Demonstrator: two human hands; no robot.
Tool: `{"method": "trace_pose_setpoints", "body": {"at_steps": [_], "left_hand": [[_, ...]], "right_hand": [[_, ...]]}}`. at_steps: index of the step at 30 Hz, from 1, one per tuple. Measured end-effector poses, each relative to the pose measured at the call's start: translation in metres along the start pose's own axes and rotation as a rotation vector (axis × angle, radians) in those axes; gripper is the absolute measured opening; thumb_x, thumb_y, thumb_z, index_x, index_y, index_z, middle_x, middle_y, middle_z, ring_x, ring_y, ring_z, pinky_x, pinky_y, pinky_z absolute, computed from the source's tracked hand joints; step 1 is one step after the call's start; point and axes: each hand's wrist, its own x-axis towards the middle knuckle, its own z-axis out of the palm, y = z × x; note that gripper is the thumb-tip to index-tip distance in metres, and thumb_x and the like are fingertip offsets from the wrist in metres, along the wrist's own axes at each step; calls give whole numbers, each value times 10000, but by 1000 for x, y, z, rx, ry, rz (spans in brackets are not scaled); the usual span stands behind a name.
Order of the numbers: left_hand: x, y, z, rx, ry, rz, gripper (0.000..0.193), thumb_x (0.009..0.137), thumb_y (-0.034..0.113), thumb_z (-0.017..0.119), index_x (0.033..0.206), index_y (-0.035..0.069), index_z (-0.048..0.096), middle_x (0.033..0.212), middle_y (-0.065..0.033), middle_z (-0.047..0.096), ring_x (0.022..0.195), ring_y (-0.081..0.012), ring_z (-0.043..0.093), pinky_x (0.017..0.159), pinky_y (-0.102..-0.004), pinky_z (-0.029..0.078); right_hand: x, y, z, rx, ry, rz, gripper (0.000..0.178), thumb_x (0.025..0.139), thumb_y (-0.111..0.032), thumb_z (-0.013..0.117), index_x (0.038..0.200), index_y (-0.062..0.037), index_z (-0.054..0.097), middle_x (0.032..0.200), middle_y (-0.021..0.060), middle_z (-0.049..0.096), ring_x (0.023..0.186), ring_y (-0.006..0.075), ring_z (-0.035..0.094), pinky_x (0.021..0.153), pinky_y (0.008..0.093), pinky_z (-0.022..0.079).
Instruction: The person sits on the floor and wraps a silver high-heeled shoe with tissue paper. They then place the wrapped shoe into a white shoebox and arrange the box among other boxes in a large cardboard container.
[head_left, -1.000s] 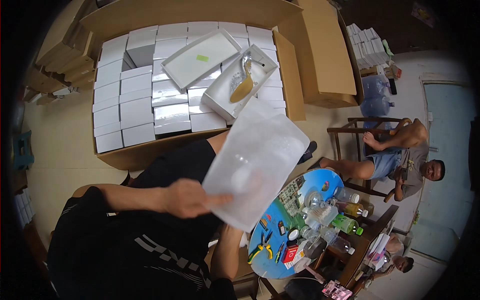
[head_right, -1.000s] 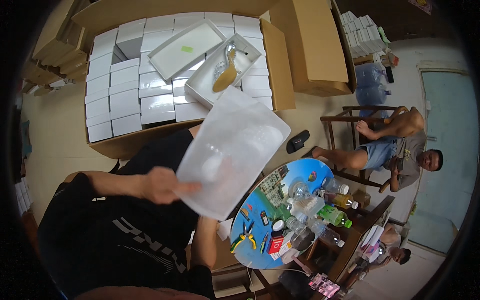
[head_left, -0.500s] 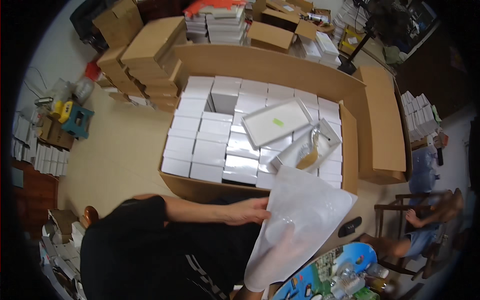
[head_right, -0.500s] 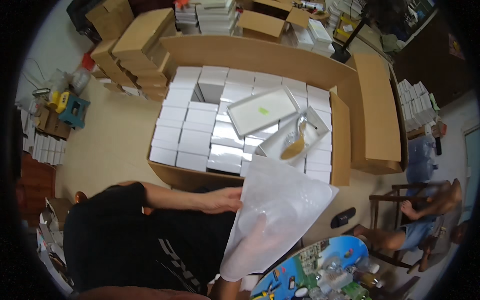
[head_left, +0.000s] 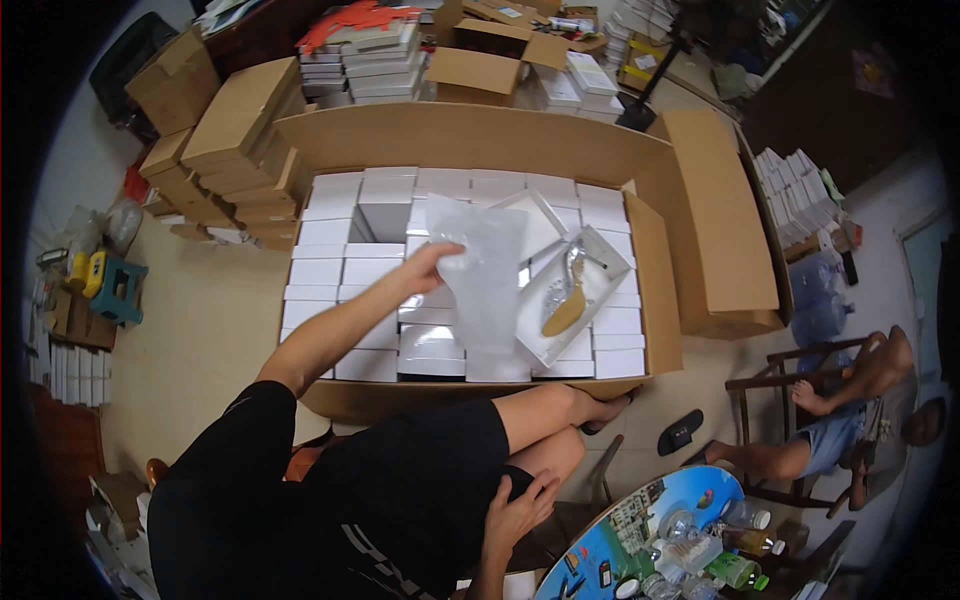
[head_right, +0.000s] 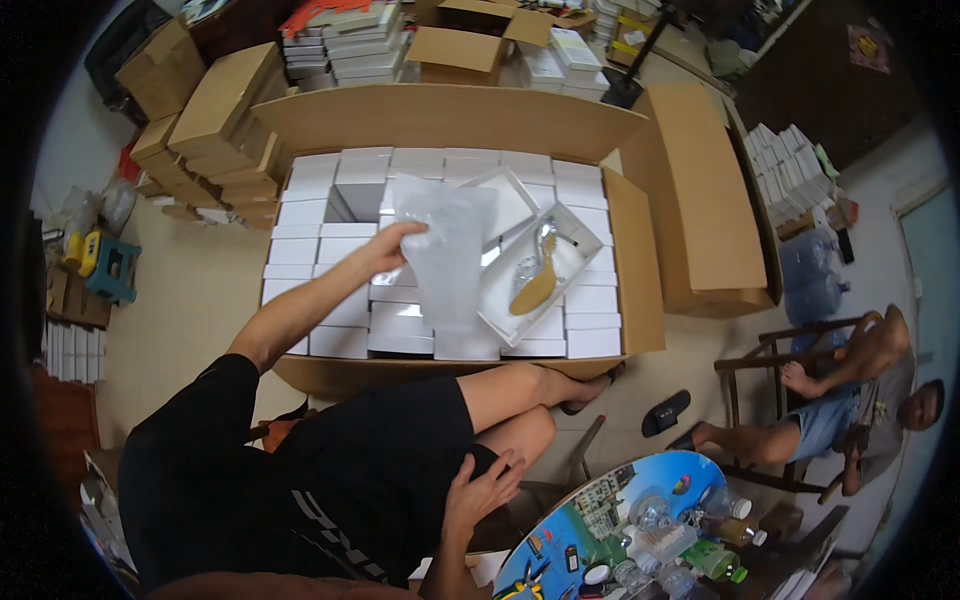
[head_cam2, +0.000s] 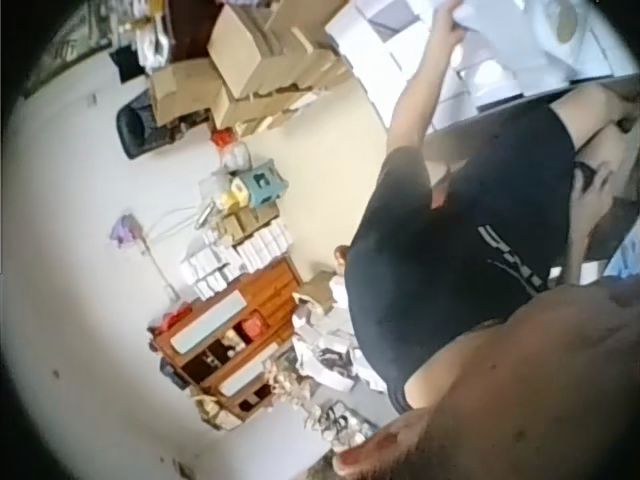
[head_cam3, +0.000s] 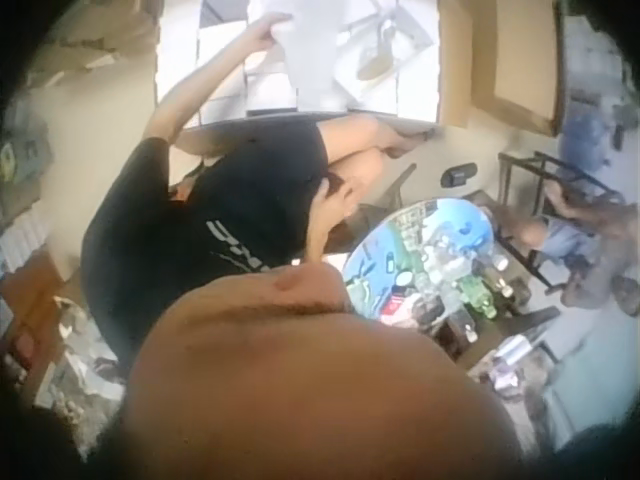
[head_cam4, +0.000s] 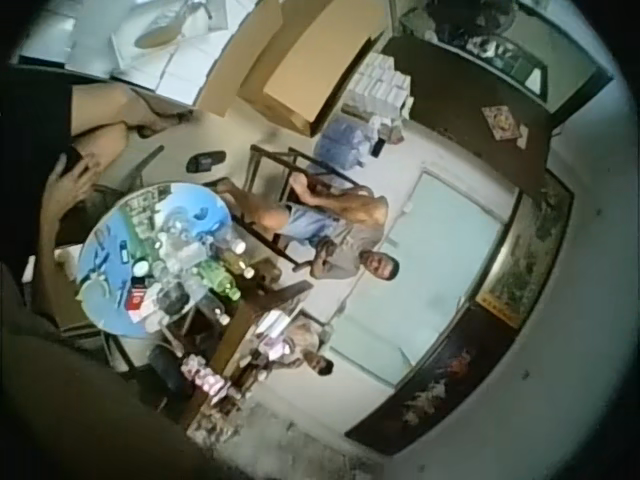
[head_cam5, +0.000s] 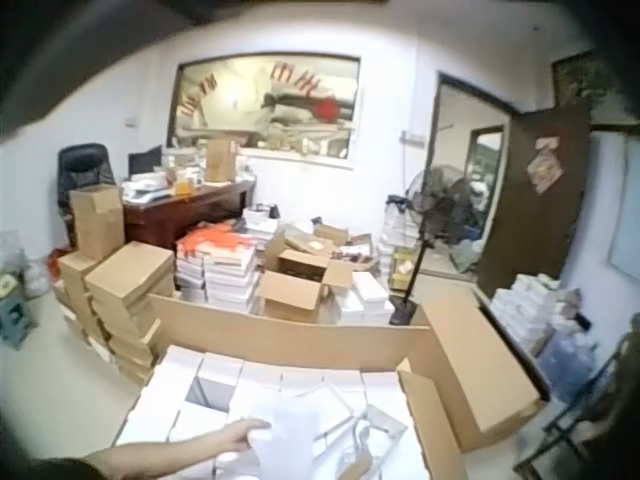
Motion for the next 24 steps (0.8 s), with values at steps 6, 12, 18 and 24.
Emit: {"method": "trace_pose_setpoints", "body": {"at_steps": [6,12,18,24], "left_hand": [[42,18,16,935,579,325,785,785,290,758,1436,-11,438,1410,-224,509,1255,-384,523,1068,-478,425],[5,-82,130,1090,-163,539,702,915,218,671,1486,-57,368,1474,-240,465,1375,-299,456,1140,-396,350],[155,-127,97,1262,79,218,812,841,444,711,1383,-108,464,1278,-260,581,1157,-300,589,968,-360,451],[166,-112,130,1125,-7,-29,358,817,407,731,902,70,648,646,-9,530,512,-117,484,458,-305,308]], "right_hand": [[-10,31,23,69,-78,311,907,871,-477,685,1575,-134,227,1552,337,215,1406,505,302,1121,543,339],[18,32,12,-14,-155,315,834,882,-488,663,1561,-216,261,1515,306,291,1234,525,474,963,559,489],[8,47,14,15,-90,317,883,875,-468,663,1589,-287,177,1549,300,224,1269,542,430,915,599,506],[2,45,18,34,-54,324,881,877,-460,660,1589,-288,172,1568,280,207,1286,546,417,942,605,489]]}}
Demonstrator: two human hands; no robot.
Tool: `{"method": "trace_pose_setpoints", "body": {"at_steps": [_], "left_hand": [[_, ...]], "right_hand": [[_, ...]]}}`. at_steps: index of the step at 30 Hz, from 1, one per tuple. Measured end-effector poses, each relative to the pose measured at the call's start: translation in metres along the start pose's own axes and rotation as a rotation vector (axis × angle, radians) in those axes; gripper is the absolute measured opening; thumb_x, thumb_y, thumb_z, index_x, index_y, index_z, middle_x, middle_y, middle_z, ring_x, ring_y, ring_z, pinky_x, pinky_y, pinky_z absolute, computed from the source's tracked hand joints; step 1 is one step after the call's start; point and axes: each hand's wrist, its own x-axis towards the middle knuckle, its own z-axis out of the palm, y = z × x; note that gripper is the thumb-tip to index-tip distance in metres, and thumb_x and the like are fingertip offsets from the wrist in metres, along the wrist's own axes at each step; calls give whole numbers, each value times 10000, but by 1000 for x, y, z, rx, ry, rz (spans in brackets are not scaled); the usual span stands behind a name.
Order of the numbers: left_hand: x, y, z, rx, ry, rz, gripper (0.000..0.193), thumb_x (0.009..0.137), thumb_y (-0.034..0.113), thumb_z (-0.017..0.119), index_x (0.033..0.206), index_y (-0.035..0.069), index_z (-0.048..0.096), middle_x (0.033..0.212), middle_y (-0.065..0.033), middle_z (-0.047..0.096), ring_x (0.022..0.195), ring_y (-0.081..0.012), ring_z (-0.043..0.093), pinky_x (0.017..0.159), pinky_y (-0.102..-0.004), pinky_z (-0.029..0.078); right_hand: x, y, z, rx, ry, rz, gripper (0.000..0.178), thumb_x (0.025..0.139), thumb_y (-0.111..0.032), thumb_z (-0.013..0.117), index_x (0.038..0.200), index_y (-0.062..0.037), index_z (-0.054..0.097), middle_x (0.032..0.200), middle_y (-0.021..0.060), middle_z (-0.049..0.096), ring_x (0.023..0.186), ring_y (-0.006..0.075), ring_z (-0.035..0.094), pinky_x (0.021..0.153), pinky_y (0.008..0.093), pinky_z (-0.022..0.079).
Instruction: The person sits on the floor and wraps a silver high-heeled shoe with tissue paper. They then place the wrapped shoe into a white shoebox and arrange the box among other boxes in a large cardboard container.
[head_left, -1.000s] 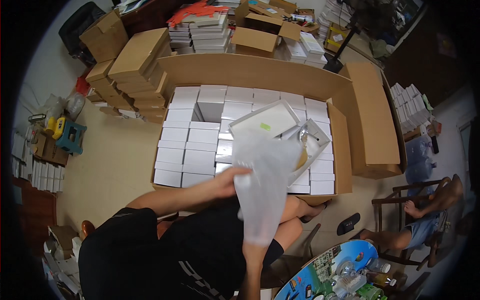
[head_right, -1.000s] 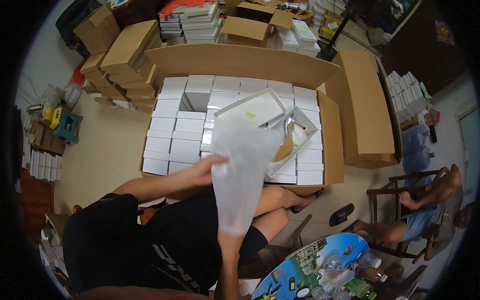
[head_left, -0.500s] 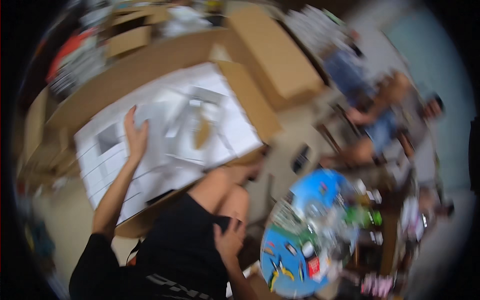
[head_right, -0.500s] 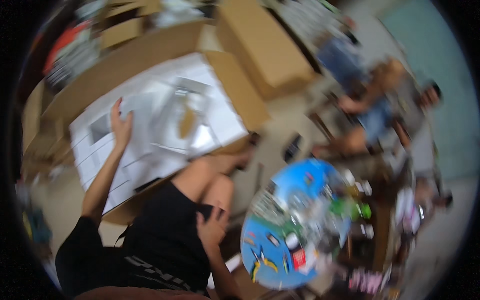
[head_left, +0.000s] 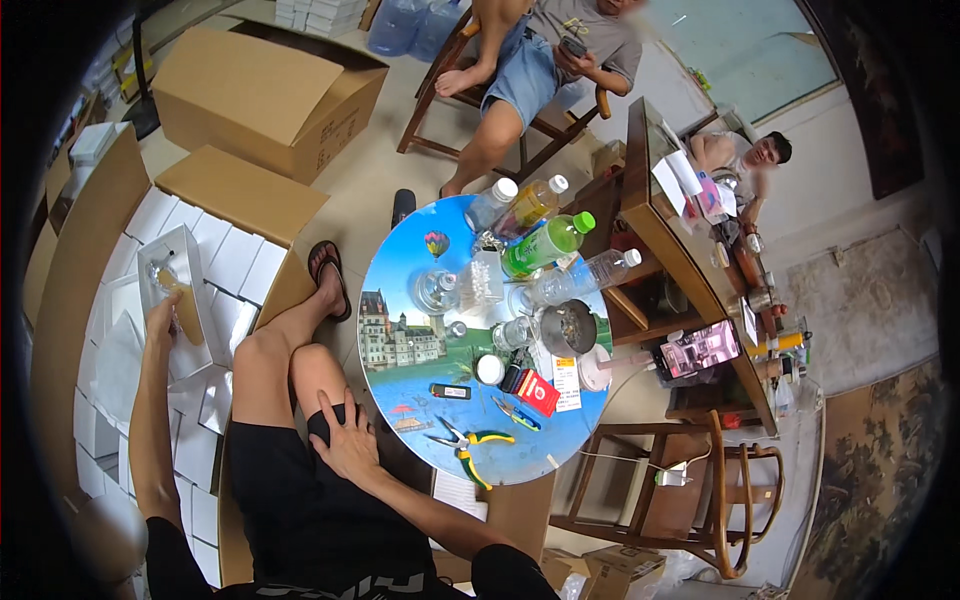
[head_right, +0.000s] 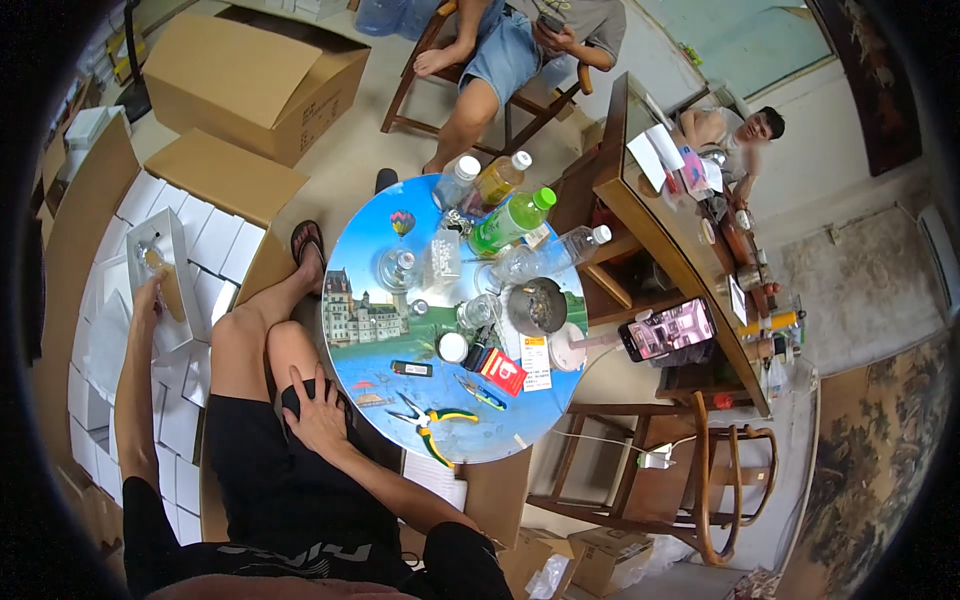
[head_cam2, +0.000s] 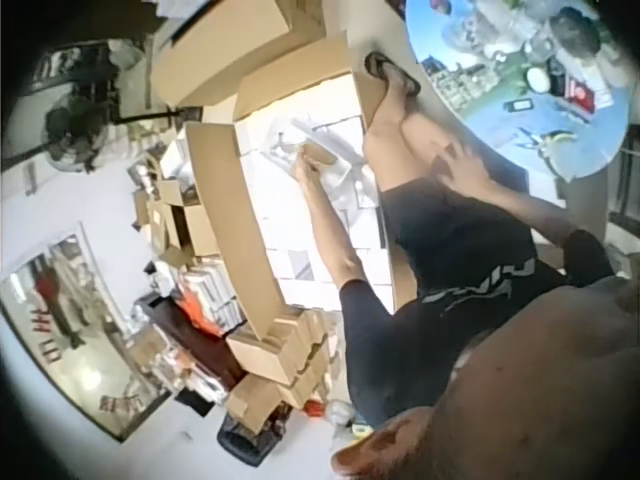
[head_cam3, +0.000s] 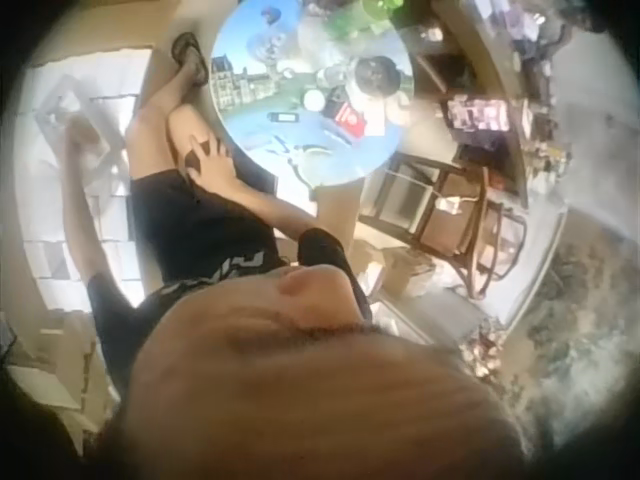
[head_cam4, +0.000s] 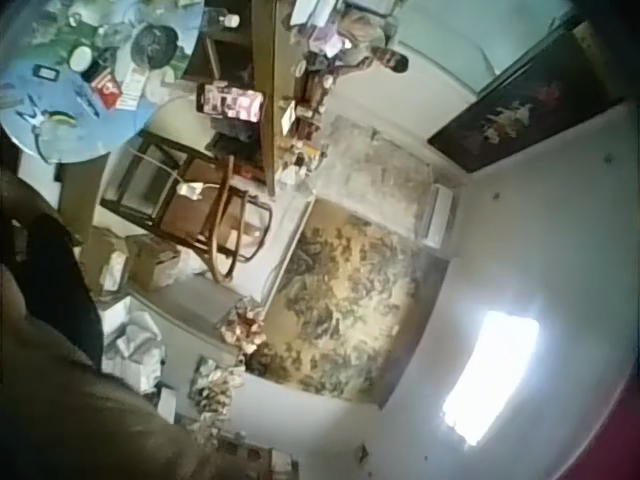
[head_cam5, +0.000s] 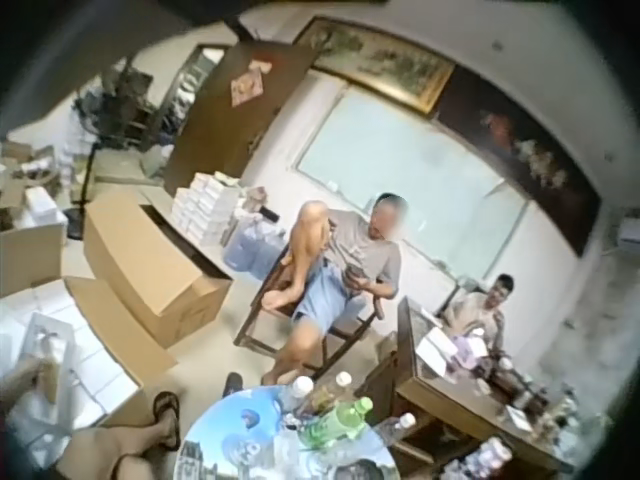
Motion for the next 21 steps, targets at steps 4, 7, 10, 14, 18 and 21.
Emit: {"method": "trace_pose_setpoints", "body": {"at_steps": [4,7,10,14,18,21], "left_hand": [[10,11,-10,-194,16,169,258,795,262,738,870,23,676,735,-64,615,586,-190,553,522,-330,411],[-50,45,0,-298,-64,126,226,812,203,711,910,2,677,777,-66,639,660,-200,606,606,-341,487],[-160,70,-5,-500,-248,200,243,890,189,660,1029,-9,658,917,-76,675,845,-177,651,798,-326,529],[-282,50,-31,-574,-389,172,270,928,249,628,1081,28,653,1008,-55,677,960,-156,641,869,-313,512],[-333,-26,-29,-396,-359,172,200,827,267,718,827,83,640,728,34,554,662,-80,487,634,-256,409],[-380,-13,-6,-102,-568,142,300,754,177,779,611,120,521,620,69,485,595,-39,440,528,-252,343]], "right_hand": [[4,-3,0,40,-25,-39,881,881,-457,657,1591,-286,163,1570,275,212,1292,550,408,946,610,484],[0,5,-1,55,-48,-18,875,883,-464,655,1589,-284,171,1576,273,206,1302,555,397,977,607,464],[1,13,5,151,-26,20,838,894,-477,648,1581,-258,221,1578,272,220,1333,530,386,1040,573,424],[17,7,-8,671,119,-117,763,940,-448,618,1560,-150,288,1550,251,320,1365,433,414,1098,510,379],[45,-54,-62,1473,-239,-177,674,975,-325,608,1522,-31,348,1448,175,490,1277,237,523,1036,406,438],[55,-78,-100,1534,-591,-138,569,965,-232,625,1471,-45,443,1201,82,652,1007,127,628,840,302,518]]}}
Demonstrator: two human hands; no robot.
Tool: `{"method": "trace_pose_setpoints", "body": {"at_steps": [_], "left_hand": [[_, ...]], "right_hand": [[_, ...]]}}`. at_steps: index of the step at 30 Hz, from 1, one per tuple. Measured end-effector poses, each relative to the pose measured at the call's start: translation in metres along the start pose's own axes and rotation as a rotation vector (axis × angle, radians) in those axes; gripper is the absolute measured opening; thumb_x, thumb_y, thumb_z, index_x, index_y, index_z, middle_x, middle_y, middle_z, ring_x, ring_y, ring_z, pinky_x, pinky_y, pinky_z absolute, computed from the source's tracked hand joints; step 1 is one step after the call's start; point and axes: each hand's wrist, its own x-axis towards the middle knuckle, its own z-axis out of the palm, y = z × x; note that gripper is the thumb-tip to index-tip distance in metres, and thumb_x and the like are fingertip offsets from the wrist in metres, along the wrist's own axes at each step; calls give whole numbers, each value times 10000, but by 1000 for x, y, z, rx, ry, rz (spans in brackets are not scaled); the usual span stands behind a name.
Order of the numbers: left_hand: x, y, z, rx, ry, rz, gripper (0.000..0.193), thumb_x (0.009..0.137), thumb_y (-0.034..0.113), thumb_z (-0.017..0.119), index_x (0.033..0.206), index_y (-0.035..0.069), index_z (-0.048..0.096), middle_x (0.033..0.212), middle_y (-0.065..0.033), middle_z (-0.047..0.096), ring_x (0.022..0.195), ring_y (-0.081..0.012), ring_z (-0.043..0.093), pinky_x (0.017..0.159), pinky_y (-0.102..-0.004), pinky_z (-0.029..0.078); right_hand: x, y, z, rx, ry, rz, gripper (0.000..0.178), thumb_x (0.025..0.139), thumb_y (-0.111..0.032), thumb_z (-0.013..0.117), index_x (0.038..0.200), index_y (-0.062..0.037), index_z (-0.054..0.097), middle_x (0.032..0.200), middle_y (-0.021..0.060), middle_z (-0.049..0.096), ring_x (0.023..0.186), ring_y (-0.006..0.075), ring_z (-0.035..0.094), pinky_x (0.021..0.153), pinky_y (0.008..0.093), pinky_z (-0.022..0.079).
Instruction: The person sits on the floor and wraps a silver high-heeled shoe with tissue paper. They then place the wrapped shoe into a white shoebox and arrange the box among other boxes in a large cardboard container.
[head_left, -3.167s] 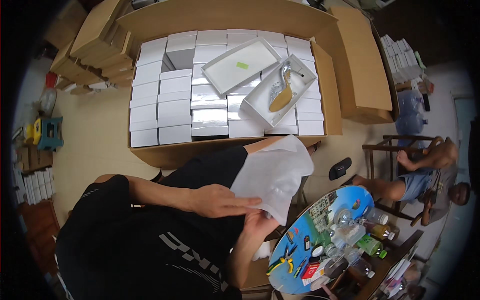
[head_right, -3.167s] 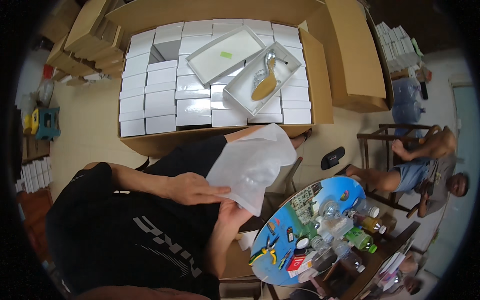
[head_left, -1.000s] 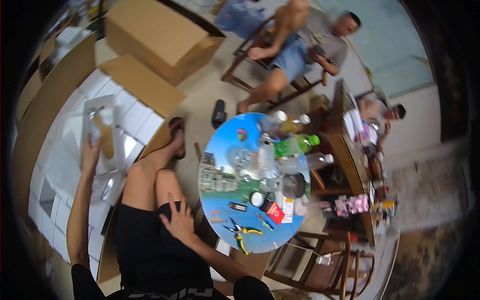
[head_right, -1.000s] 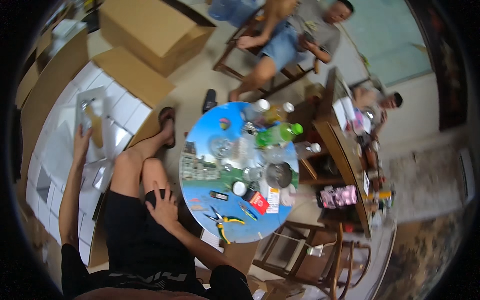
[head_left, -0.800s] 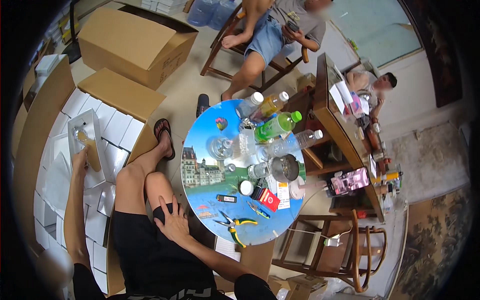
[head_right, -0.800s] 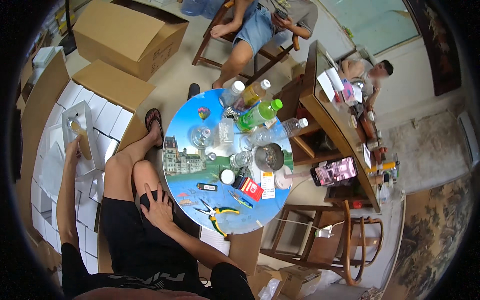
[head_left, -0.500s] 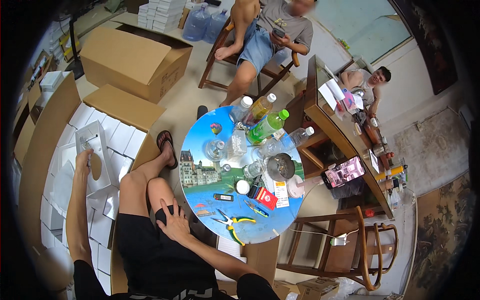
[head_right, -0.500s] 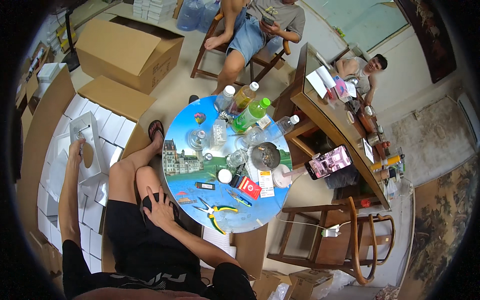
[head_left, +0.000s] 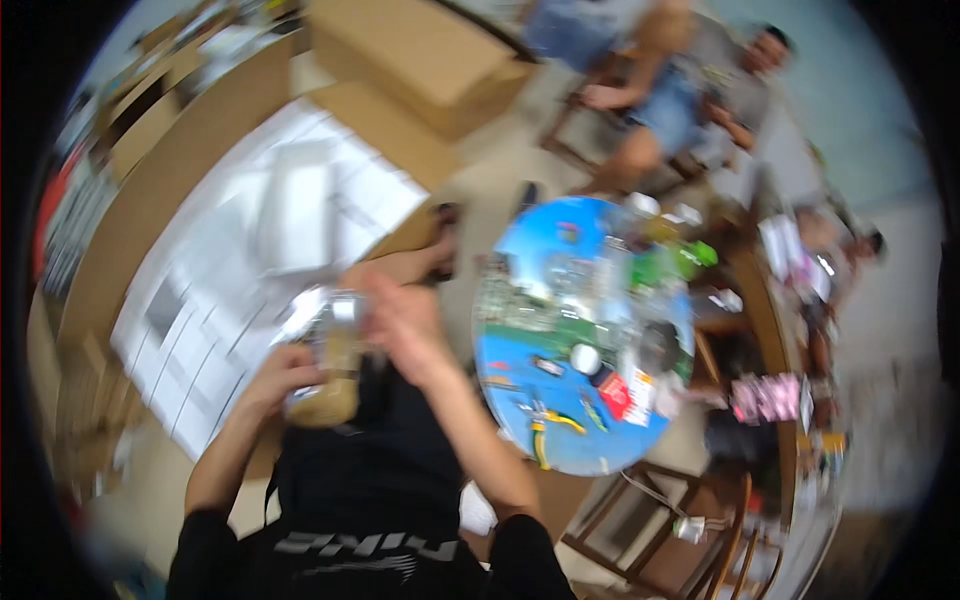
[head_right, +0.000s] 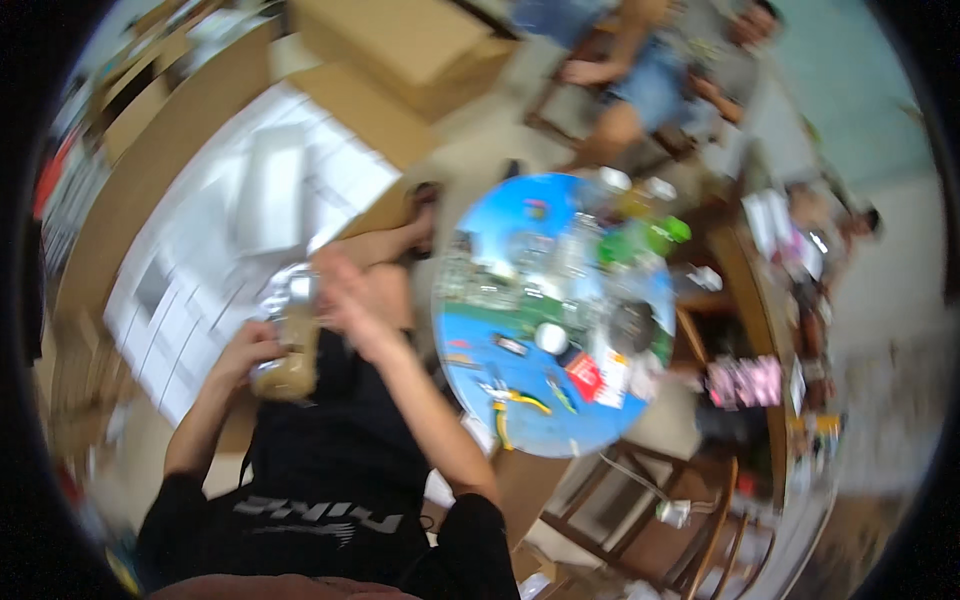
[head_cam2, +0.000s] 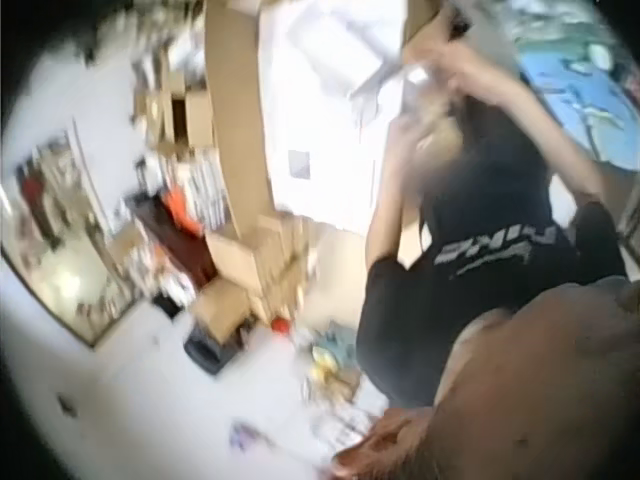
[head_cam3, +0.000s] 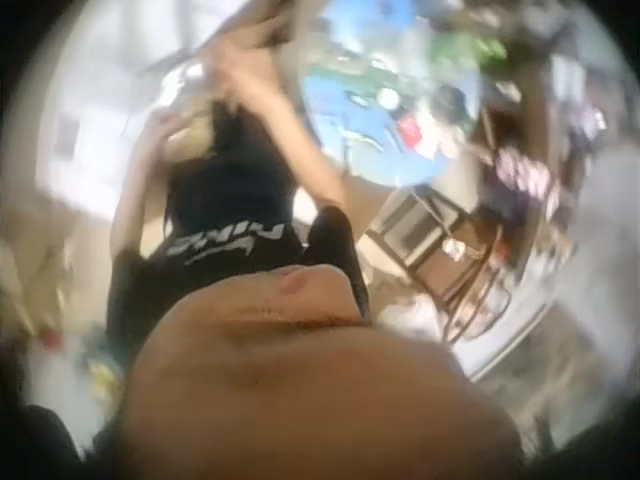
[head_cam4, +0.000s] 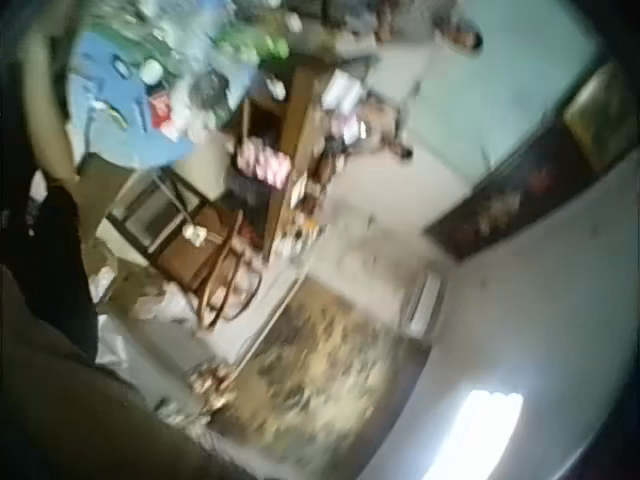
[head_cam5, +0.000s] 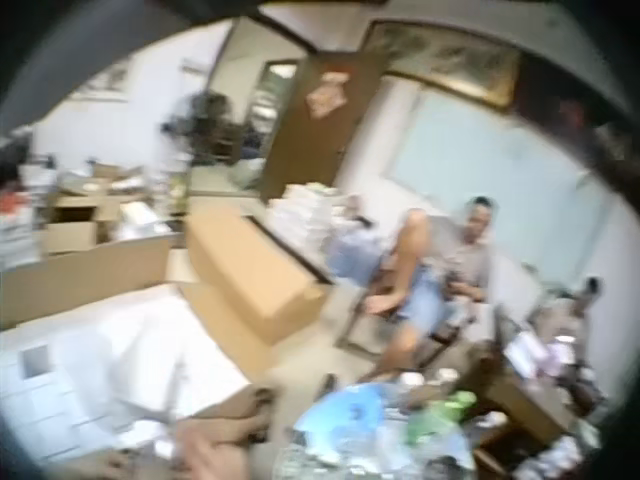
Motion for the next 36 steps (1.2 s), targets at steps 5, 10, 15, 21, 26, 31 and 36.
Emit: {"method": "trace_pose_setpoints", "body": {"at_steps": [5,10,15,21,26,31,36], "left_hand": [[8,-11,13,-191,-369,70,597,850,85,753,1382,50,484,869,57,590,748,12,539,628,-175,450],[19,-4,27,132,-556,212,457,883,120,752,1292,2,585,1099,-23,669,993,-78,599,888,-245,491],[23,12,37,-74,-733,226,380,831,71,792,1176,-4,652,1108,-54,691,999,-102,624,884,-243,492],[22,-19,32,4,-690,-32,186,945,144,693,1015,-28,700,882,-47,726,837,-76,649,731,-237,501],[19,-31,23,242,-668,-11,233,936,206,708,1050,4,716,849,-25,713,741,-60,595,647,-250,463],[18,-25,32,309,-844,-18,227,932,199,711,1032,-4,721,815,-52,714,716,-78,603,630,-275,464],[23,-21,38,422,-878,-7,221,940,213,690,979,-2,721,778,-50,704,683,-97,603,606,-303,454]], "right_hand": [[-24,-17,15,-17,116,-122,256,905,-5,667,1160,23,650,978,83,690,861,134,664,761,245,519],[-64,-28,23,12,177,-109,176,876,60,680,1049,49,644,868,130,696,735,160,680,663,284,598],[-91,-18,5,4,224,-28,154,878,49,693,1023,40,643,864,128,698,724,165,688,642,307,607],[-117,34,-11,-3,213,205,142,864,39,723,997,42,672,916,133,718,788,167,705,703,313,613],[-121,38,-21,-120,92,289,135,870,52,713,999,57,676,946,145,728,839,172,715,795,291,598],[-124,45,-31,-182,21,256,153,872,69,702,1022,57,672,951,139,731,890,171,713,846,277,580],[-127,49,-32,-185,55,248,151,873,60,706,1021,58,676,931,122,729,858,157,711,820,268,577]]}}
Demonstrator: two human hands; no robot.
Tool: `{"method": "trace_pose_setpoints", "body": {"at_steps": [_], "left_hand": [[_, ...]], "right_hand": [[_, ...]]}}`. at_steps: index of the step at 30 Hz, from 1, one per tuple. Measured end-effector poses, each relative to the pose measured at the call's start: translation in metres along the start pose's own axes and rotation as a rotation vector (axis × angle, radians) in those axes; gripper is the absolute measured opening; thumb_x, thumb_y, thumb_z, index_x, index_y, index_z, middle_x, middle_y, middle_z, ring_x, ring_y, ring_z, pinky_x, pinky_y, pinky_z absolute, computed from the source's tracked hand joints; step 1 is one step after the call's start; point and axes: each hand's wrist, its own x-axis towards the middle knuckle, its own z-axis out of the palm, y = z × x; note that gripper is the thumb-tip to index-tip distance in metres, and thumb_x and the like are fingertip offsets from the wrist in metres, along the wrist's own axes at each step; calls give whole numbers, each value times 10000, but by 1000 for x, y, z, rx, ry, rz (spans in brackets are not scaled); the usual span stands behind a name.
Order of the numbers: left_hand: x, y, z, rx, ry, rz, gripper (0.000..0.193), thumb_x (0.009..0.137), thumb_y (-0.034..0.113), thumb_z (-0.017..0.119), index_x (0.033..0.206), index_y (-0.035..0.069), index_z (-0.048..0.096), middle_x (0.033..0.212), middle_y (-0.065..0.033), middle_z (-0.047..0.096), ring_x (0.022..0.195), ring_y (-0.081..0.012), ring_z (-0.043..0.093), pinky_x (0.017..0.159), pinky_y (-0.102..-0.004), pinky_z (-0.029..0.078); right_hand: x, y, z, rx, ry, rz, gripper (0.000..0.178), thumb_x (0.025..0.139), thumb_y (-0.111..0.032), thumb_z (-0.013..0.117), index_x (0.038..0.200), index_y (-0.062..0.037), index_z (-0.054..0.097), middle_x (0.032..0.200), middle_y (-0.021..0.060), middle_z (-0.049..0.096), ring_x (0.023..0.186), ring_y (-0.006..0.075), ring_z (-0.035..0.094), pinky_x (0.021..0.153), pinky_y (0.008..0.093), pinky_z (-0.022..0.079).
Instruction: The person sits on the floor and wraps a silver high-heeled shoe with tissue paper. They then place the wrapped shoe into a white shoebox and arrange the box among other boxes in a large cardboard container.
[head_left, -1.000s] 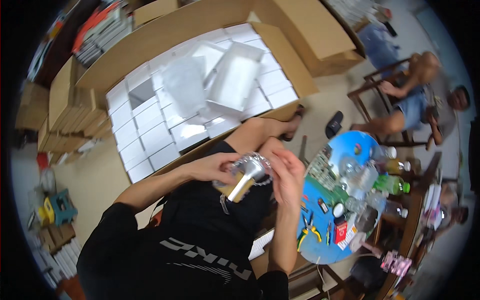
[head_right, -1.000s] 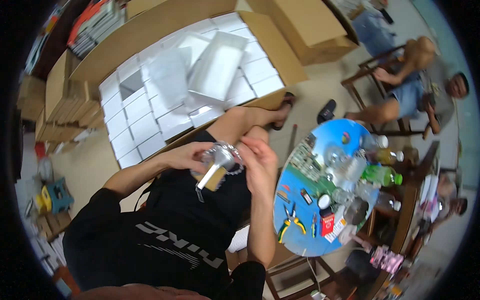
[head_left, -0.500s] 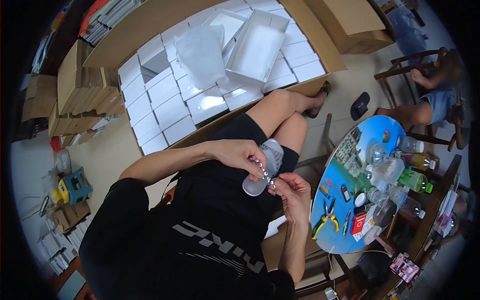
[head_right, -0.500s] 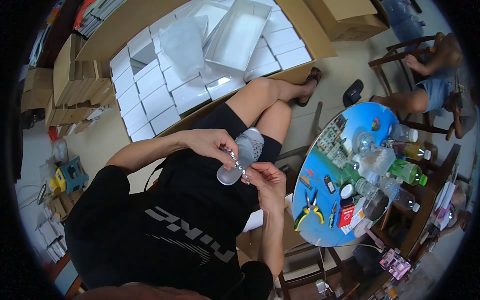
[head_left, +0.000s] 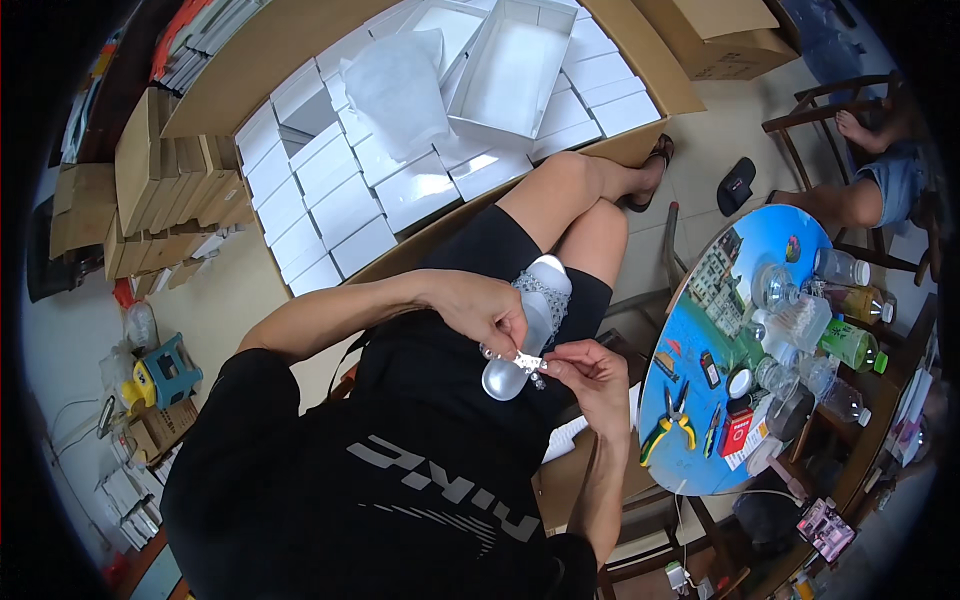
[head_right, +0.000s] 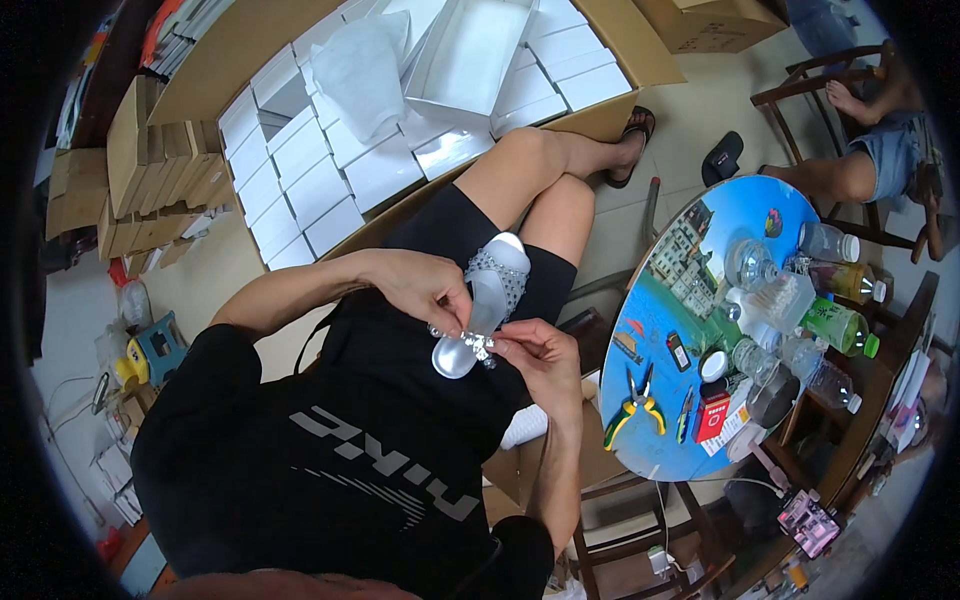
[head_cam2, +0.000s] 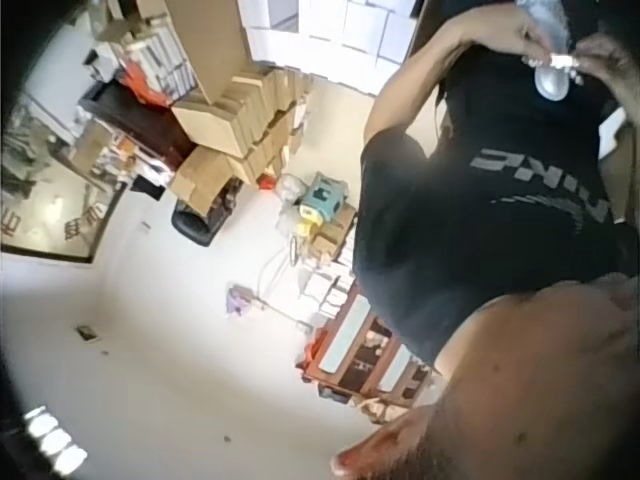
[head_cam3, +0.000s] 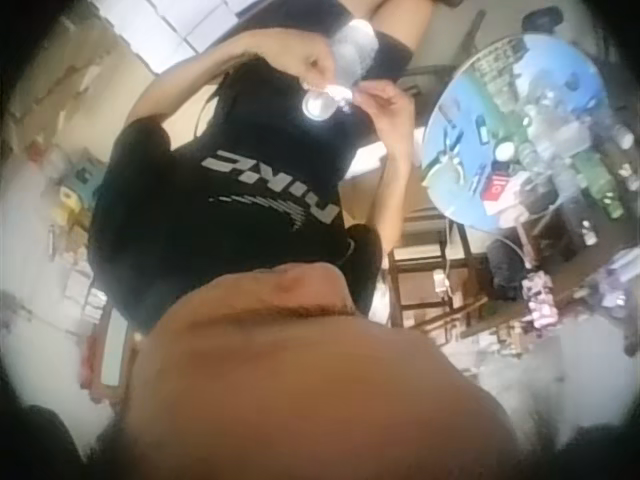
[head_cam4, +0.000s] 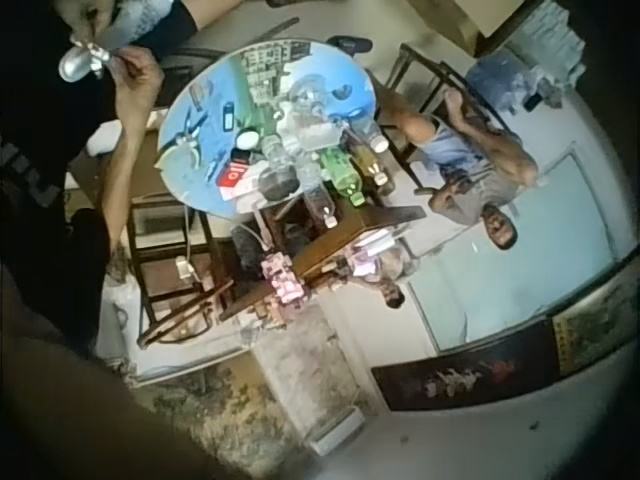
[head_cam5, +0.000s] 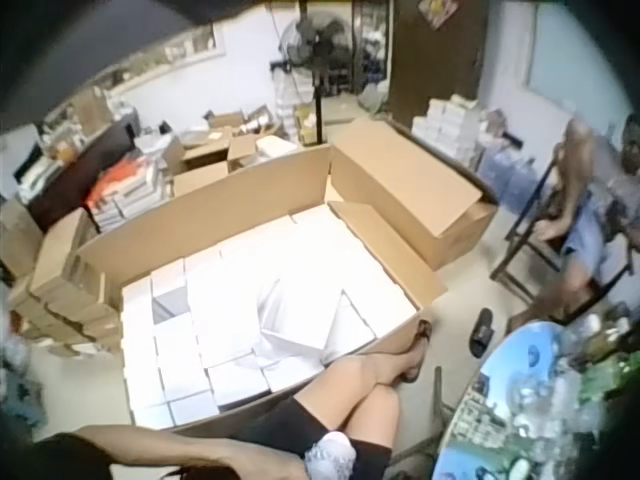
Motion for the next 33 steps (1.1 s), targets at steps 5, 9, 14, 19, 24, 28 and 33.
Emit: {"method": "trace_pose_setpoints", "body": {"at_steps": [5,9,14,19,24,28,33], "left_hand": [[12,-14,1,-115,14,55,232,956,220,672,953,-8,716,725,-19,669,665,-86,581,598,-298,447],[9,-11,-15,-132,2,12,265,962,244,678,961,-18,716,720,8,642,677,-62,543,598,-278,432],[-9,-34,-39,-124,50,-114,283,953,263,697,980,-18,722,739,24,646,698,-33,511,606,-255,419],[-40,-62,-53,-205,137,-150,247,948,219,696,967,-24,732,816,14,707,767,-26,586,671,-228,463],[-71,-77,-59,-263,345,-216,243,938,220,708,996,-15,734,853,9,716,804,-39,606,737,-231,482],[-85,-97,-58,-194,603,-151,257,922,230,721,1049,6,723,927,-35,725,866,-102,648,812,-255,498],[-42,-42,6,681,896,306,355,851,144,725,1194,77,662,1234,-137,629,1129,-290,620,943,-397,505]], "right_hand": [[18,0,3,-235,-87,38,133,879,2,718,1001,53,698,885,126,733,767,155,699,734,273,569],[24,-5,5,-117,-122,113,119,879,-14,719,975,55,712,850,129,732,748,155,694,694,271,558],[20,-5,-9,38,-131,189,150,891,2,701,1035,45,703,889,144,733,759,164,695,706,280,557],[21,11,-15,177,-161,187,195,904,12,672,1095,51,673,917,165,729,767,187,705,707,299,567],[21,16,-17,276,-156,196,188,907,20,657,1092,49,670,935,182,727,834,231,731,734,337,608],[17,22,-22,373,-173,218,188,916,12,651,1099,50,669,968,203,723,858,260,739,757,368,630],[20,20,-14,442,-149,231,265,932,-3,635,1186,75,629,1042,234,705,914,294,732,835,399,620]]}}
